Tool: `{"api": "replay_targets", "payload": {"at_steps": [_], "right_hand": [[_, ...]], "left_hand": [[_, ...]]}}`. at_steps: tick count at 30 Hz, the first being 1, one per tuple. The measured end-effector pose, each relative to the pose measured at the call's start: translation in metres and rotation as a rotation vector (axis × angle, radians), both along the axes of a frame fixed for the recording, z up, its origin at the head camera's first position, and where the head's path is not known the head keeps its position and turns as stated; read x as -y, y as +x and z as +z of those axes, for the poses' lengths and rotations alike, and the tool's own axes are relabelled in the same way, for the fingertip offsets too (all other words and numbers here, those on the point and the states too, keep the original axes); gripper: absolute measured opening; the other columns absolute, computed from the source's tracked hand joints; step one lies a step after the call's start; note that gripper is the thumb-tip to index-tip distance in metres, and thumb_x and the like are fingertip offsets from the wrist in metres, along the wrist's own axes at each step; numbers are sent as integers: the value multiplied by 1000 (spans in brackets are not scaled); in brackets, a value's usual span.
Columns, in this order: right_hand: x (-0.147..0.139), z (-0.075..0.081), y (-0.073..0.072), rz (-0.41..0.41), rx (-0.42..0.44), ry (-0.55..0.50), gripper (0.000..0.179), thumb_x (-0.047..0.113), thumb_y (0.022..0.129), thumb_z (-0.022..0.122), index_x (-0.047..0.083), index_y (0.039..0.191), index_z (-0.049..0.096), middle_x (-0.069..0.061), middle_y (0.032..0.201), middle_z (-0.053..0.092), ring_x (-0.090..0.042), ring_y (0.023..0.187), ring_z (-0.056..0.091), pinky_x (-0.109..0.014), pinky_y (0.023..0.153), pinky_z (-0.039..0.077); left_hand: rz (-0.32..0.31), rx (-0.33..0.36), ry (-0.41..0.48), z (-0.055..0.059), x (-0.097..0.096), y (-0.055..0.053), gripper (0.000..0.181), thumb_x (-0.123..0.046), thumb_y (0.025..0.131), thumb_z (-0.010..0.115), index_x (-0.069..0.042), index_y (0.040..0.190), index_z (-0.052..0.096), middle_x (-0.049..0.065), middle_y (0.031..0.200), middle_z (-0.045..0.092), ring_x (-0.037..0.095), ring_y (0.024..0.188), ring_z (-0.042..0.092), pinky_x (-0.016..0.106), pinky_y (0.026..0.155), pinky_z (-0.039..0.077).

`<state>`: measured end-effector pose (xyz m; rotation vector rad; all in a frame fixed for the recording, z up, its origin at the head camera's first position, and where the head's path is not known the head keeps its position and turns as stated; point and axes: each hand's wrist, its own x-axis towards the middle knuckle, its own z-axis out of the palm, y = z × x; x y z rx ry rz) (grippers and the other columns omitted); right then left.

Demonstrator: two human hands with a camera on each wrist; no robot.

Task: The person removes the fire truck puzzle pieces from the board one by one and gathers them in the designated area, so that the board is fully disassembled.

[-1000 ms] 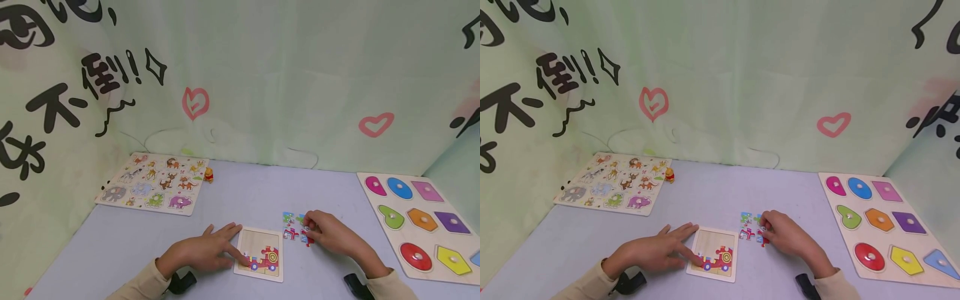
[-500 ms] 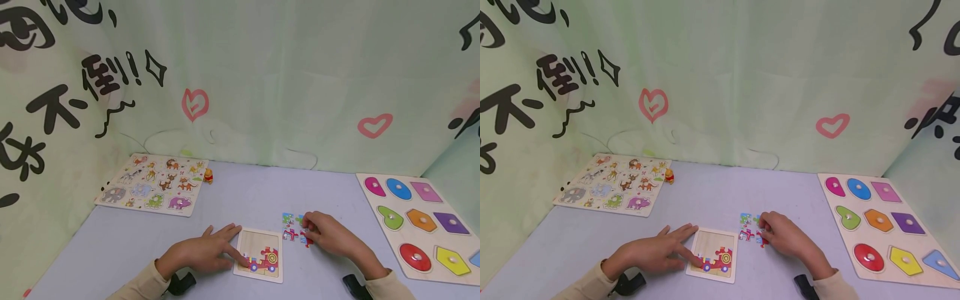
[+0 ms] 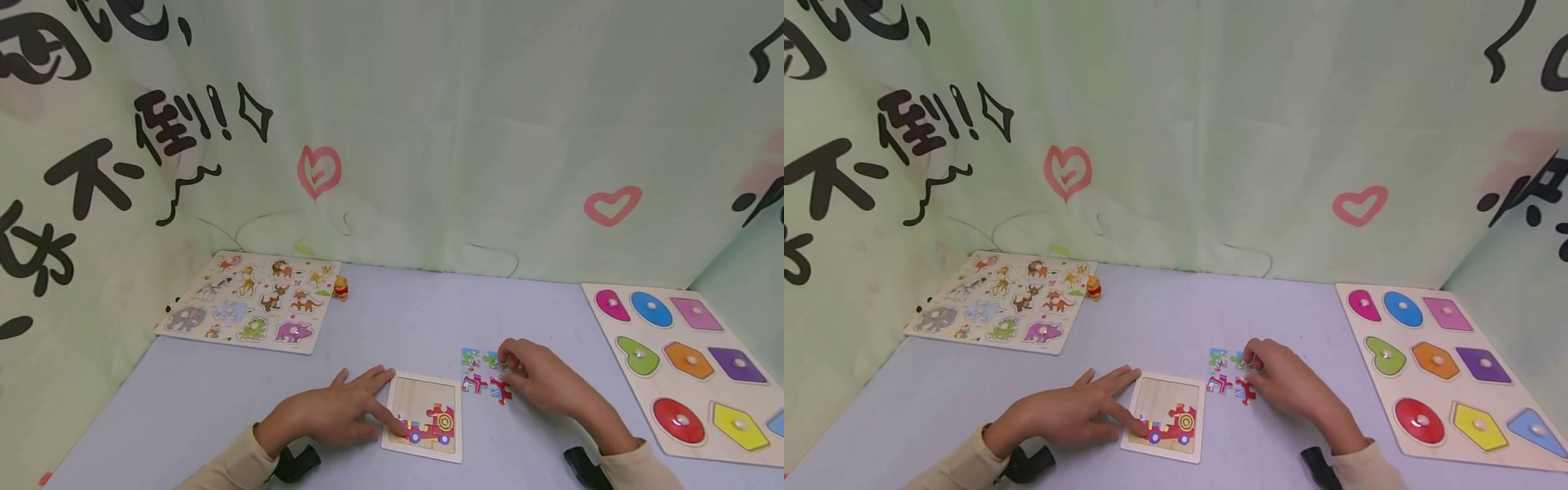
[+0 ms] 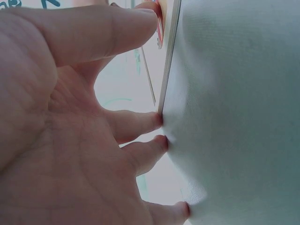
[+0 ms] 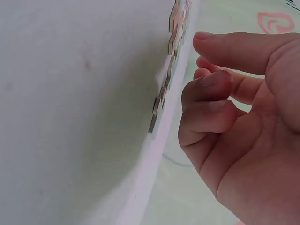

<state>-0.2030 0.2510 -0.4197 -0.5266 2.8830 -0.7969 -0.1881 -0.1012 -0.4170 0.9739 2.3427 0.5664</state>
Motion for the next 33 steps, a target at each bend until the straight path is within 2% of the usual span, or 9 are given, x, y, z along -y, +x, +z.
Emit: {"api": "replay_targets", "payload": {"at_steps": [4,8,11,15,19,24,33], "right_hand": [[5,4,3,10,-48,12,22,3,88,75,5,108,65,0,91,57,-15,80,52,-29,68,48],[23,10,13,89,-168,63,36,4,86,78,6,120,68,-9,116,62,-27,103,59,-44,85,55],[38,12,25,196,-231,121,47,7,84,81,14,128,69,-17,140,54,-40,129,49,-60,96,49],[53,9,37,303,-203,195,53,14,84,83,26,133,68,-18,156,41,-47,143,33,-71,99,40],[60,4,42,326,-131,224,49,20,86,82,31,131,68,-19,159,37,-50,145,29,-76,98,36],[63,0,44,315,-72,214,46,21,86,82,27,130,69,-20,156,41,-51,144,30,-76,98,36],[67,-4,45,329,-123,190,38,16,88,80,22,124,68,-13,142,52,-45,140,37,-69,100,37]], "left_hand": [[-1,2,1,0,0,0,38,-14,97,67,-45,119,75,9,167,26,30,157,9,71,117,8],[7,7,-1,1,0,0,38,-15,98,67,-45,119,75,9,167,26,29,157,9,71,117,7],[9,8,-3,1,0,0,38,-15,98,67,-46,119,75,8,167,26,30,157,9,71,116,7],[3,5,-6,1,-1,0,38,-15,98,67,-46,120,75,8,167,26,30,157,9,72,116,8],[-5,10,-2,0,-2,0,38,-15,98,66,-45,120,75,9,167,26,30,157,9,73,115,8],[-8,8,-2,-1,-2,-1,37,-16,98,66,-45,120,75,9,167,26,30,157,9,73,115,8],[-2,7,-10,1,-2,0,37,-15,97,67,-45,119,75,8,167,27,30,157,10,73,115,9]]}}
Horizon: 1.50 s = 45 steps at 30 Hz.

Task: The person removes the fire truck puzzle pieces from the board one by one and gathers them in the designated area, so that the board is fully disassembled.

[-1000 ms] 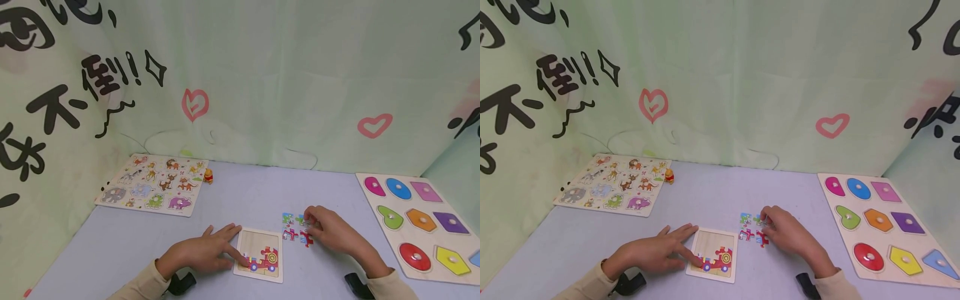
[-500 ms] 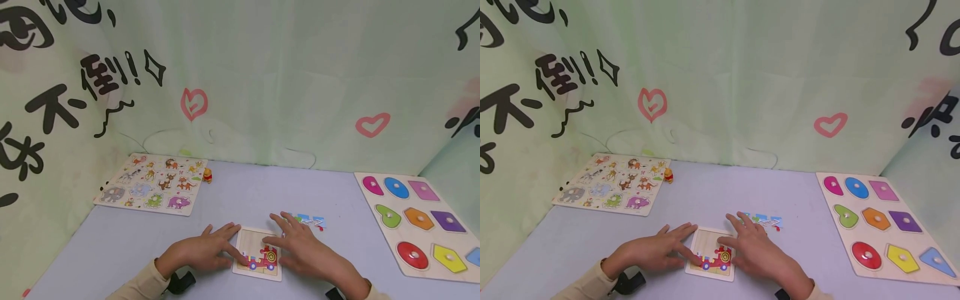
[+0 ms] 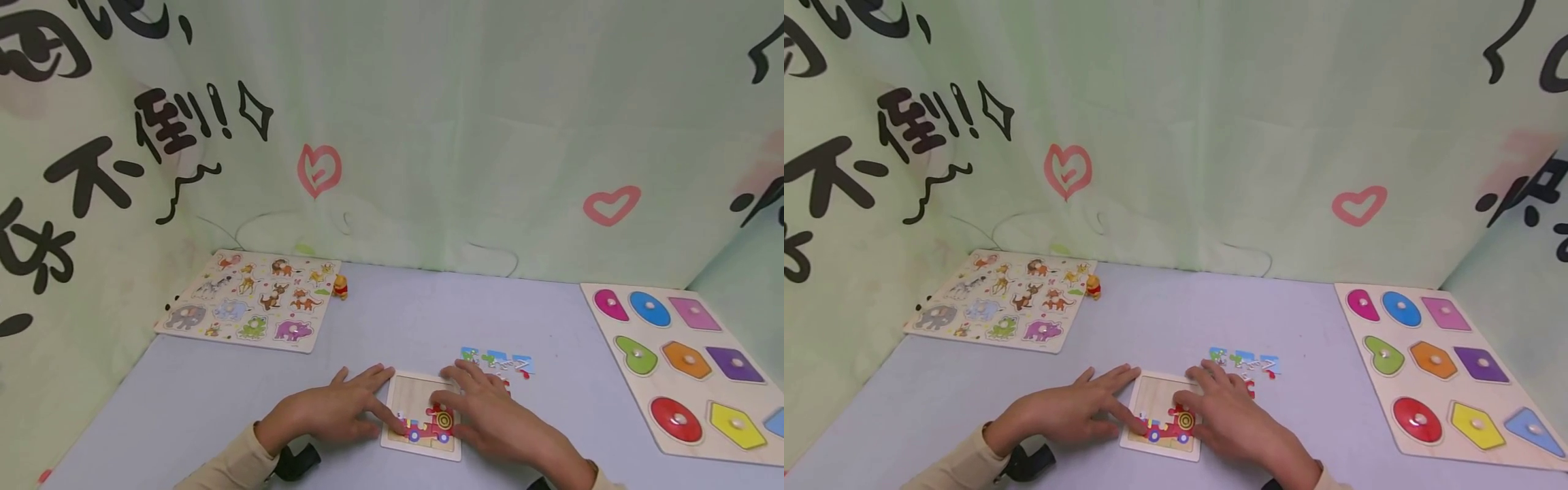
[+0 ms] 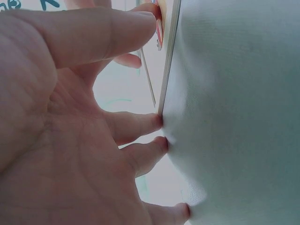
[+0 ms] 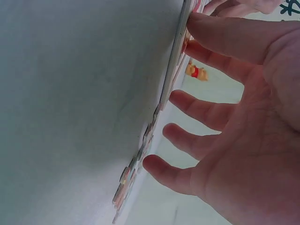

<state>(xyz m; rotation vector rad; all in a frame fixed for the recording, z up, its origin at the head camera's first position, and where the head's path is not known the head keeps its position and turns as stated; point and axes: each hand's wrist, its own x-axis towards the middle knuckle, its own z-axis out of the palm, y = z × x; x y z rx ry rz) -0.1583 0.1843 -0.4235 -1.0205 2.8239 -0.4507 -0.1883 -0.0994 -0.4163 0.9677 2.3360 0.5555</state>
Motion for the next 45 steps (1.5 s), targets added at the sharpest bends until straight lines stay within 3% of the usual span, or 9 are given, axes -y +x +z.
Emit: {"api": "replay_targets", "payload": {"at_steps": [6,11,14,17,22,33,40,45], "right_hand": [[3,0,0,-28,-18,-19,40,16,86,82,23,122,66,-8,136,53,-35,134,42,-63,98,42],[3,0,1,-13,-30,-37,41,11,85,81,25,120,65,6,120,57,-17,113,49,-41,93,50],[4,0,3,18,-3,-87,34,9,89,77,25,117,63,14,106,56,-8,100,50,-28,83,51],[6,0,3,53,30,-145,26,8,93,73,24,109,61,18,94,53,-2,88,50,-23,75,48],[9,-1,2,68,54,-173,22,7,94,71,24,102,59,20,85,51,0,78,49,-21,69,46],[10,2,2,18,19,-214,24,5,94,69,26,98,57,20,79,48,0,71,47,-21,64,43],[-9,23,-7,-40,19,-258,21,7,95,71,25,97,59,19,80,58,0,69,49,-21,62,44],[-41,43,-16,-158,83,-262,18,8,95,72,19,104,61,12,79,62,-3,68,53,-22,58,46]], "left_hand": [[1,7,5,1,0,0,37,-15,97,68,-44,118,76,9,167,27,29,157,10,73,115,8],[-3,0,6,0,0,0,37,-15,97,68,-44,118,76,9,167,27,29,157,10,73,115,9],[-2,3,5,0,-1,0,37,-15,97,68,-44,118,76,9,167,26,29,157,10,73,115,8],[0,3,5,0,-1,0,37,-15,97,68,-44,117,76,9,167,27,29,157,10,73,115,8],[1,-1,5,-1,1,-1,36,-15,97,67,-44,117,76,9,167,27,30,157,10,72,116,8],[5,4,12,-1,3,0,36,-15,98,67,-44,117,76,10,167,26,30,157,9,72,116,8],[9,10,10,-2,3,0,38,-14,98,66,-45,118,75,9,167,26,29,157,9,72,116,7],[0,7,21,-1,3,0,37,-15,98,66,-44,119,75,10,167,25,30,157,9,71,116,7]]}}
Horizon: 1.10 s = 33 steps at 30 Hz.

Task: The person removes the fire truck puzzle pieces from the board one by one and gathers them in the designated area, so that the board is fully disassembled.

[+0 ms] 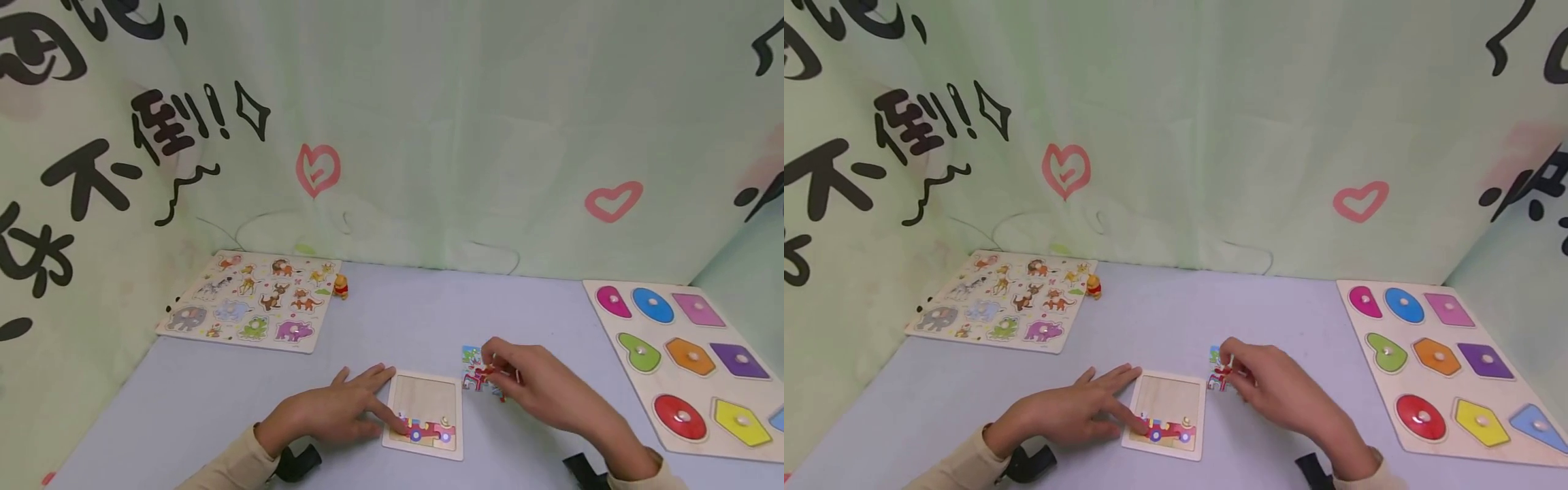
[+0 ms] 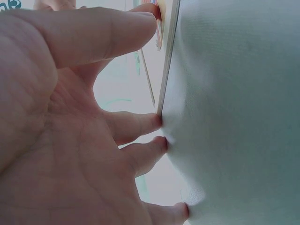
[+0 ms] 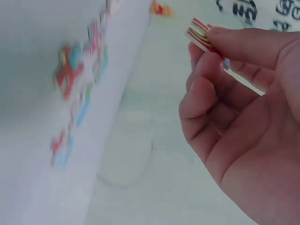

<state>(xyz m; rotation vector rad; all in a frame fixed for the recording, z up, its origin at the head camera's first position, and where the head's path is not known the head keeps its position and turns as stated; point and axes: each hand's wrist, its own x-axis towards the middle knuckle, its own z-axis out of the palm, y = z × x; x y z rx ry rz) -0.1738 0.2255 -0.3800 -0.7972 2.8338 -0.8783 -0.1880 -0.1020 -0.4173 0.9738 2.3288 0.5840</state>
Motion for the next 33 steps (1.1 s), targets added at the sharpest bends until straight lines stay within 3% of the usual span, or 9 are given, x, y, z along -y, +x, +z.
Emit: {"api": "replay_targets", "payload": {"at_steps": [3,7,14,25,33], "right_hand": [[-24,2,-5,-73,43,39,19,8,94,73,17,107,61,9,80,62,-7,71,56,-23,60,49],[-56,-9,-10,-128,103,104,20,9,93,74,14,106,60,7,80,59,-9,73,53,-23,61,48],[-76,-26,-21,-51,250,101,20,14,92,76,16,99,58,7,75,55,-8,71,53,-23,61,45],[-66,-37,-24,-87,176,138,24,14,86,81,15,102,64,6,86,55,-14,85,53,-24,66,49],[-64,-38,-21,-87,142,161,21,12,87,80,18,102,66,7,88,53,-12,84,52,-24,66,48]], "left_hand": [[0,-10,-1,1,0,0,37,-14,98,66,-44,120,75,11,167,25,30,157,9,71,116,7],[-6,-19,3,2,0,-1,38,-14,98,66,-44,120,75,11,167,25,31,157,10,72,116,8],[3,0,13,2,1,-3,39,-13,99,65,-44,121,75,11,168,24,30,157,8,71,117,6],[9,25,12,3,0,-1,37,-13,98,67,-42,119,76,10,168,24,29,157,8,72,116,4],[9,18,9,1,0,-1,37,-14,98,66,-43,119,75,10,168,24,30,157,8,72,116,4]]}}
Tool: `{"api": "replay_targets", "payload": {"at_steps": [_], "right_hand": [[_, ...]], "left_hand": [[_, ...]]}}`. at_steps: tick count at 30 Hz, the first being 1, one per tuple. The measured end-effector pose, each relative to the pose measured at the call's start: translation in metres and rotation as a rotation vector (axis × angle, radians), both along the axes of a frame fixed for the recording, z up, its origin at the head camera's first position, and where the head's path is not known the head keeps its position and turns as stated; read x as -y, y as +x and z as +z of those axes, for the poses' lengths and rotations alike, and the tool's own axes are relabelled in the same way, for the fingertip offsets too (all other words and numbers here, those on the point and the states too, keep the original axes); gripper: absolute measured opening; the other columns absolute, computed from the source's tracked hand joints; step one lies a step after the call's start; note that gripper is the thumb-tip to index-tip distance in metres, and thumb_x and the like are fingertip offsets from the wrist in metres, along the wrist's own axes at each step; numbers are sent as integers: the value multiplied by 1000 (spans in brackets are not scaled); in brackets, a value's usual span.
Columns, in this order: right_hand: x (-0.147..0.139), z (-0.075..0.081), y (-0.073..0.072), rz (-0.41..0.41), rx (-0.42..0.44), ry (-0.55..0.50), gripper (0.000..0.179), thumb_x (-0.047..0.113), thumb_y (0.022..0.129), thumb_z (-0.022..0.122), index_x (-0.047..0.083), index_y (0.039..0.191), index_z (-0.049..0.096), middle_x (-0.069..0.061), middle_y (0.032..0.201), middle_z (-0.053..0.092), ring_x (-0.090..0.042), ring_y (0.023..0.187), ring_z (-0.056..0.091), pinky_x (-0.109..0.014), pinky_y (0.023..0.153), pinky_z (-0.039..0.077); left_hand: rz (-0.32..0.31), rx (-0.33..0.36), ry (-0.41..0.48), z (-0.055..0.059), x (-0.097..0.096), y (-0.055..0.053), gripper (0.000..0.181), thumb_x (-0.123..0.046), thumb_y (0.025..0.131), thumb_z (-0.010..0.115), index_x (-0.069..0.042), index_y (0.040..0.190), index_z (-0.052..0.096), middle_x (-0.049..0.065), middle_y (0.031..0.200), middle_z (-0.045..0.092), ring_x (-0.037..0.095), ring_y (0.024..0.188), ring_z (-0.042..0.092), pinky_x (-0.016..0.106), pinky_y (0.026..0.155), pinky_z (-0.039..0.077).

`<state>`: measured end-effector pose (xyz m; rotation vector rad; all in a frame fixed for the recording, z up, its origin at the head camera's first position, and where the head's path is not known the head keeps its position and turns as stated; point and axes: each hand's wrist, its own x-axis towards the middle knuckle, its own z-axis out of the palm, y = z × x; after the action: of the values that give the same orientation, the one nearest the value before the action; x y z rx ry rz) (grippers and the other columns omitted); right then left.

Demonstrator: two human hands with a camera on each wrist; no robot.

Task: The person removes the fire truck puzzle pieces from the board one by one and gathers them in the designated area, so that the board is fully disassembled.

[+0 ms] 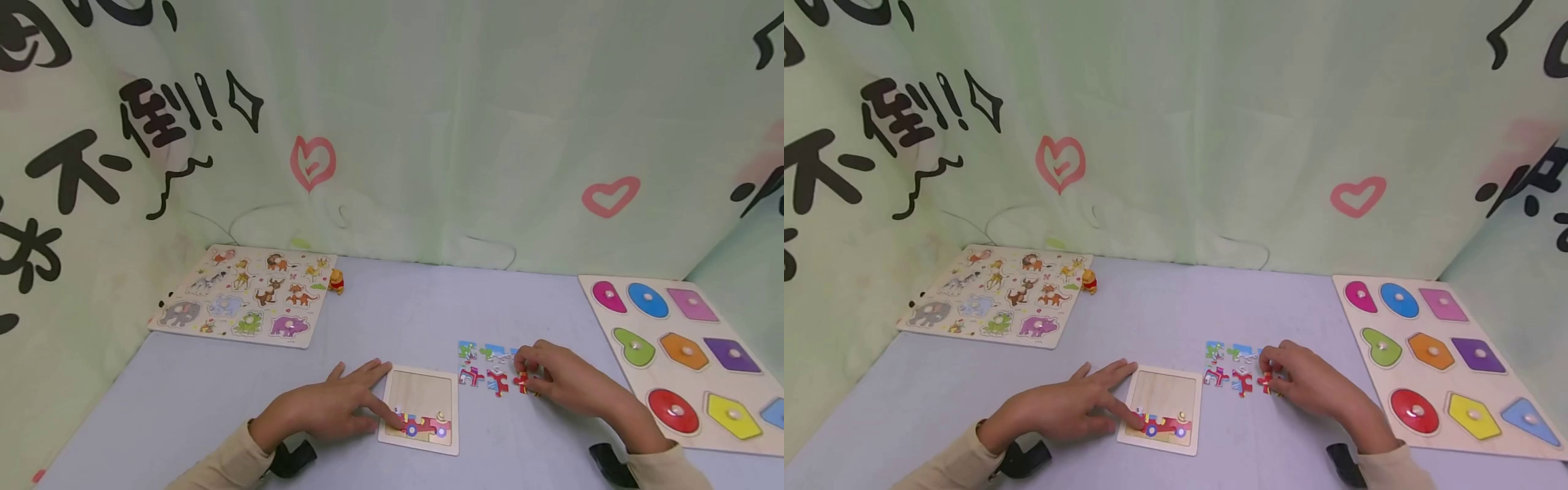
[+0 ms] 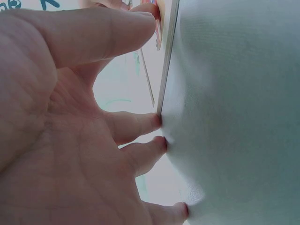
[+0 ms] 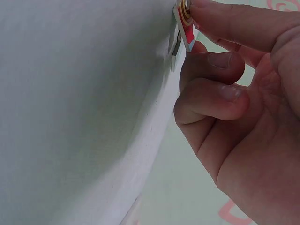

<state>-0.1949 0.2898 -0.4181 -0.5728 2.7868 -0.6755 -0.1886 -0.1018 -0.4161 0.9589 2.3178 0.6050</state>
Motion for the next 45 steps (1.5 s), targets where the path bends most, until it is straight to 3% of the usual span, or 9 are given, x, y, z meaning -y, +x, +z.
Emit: {"api": "replay_targets", "payload": {"at_steps": [13,27,38,42,45], "right_hand": [[1,-3,1,25,-51,13,19,10,88,79,18,102,69,9,87,52,-8,81,50,-25,68,46],[3,-5,-1,-51,-14,52,31,11,86,81,14,110,63,3,93,57,-15,86,55,-29,69,50],[8,-2,-1,-63,-48,76,34,11,86,81,13,114,64,1,95,56,-15,86,54,-30,70,51],[13,3,4,-80,-128,98,38,12,85,81,11,119,65,-6,107,57,-23,95,57,-39,79,56],[24,9,12,-75,-228,114,47,14,83,84,10,126,65,-16,127,55,-37,117,52,-56,92,53]], "left_hand": [[1,-7,6,-2,0,0,37,-14,98,66,-42,120,76,10,168,25,30,157,8,72,116,5],[-3,-23,-1,-4,1,0,38,-15,98,66,-45,120,75,9,168,25,29,157,8,71,116,6],[-2,-24,-5,-1,4,0,38,-15,99,66,-45,120,75,9,168,24,29,157,8,72,116,6],[-8,-23,5,-1,2,1,37,-15,99,66,-44,120,75,10,168,25,29,157,9,72,116,7],[-13,-31,4,-2,1,0,37,-15,99,66,-44,120,75,9,167,26,29,157,9,72,116,7]]}}
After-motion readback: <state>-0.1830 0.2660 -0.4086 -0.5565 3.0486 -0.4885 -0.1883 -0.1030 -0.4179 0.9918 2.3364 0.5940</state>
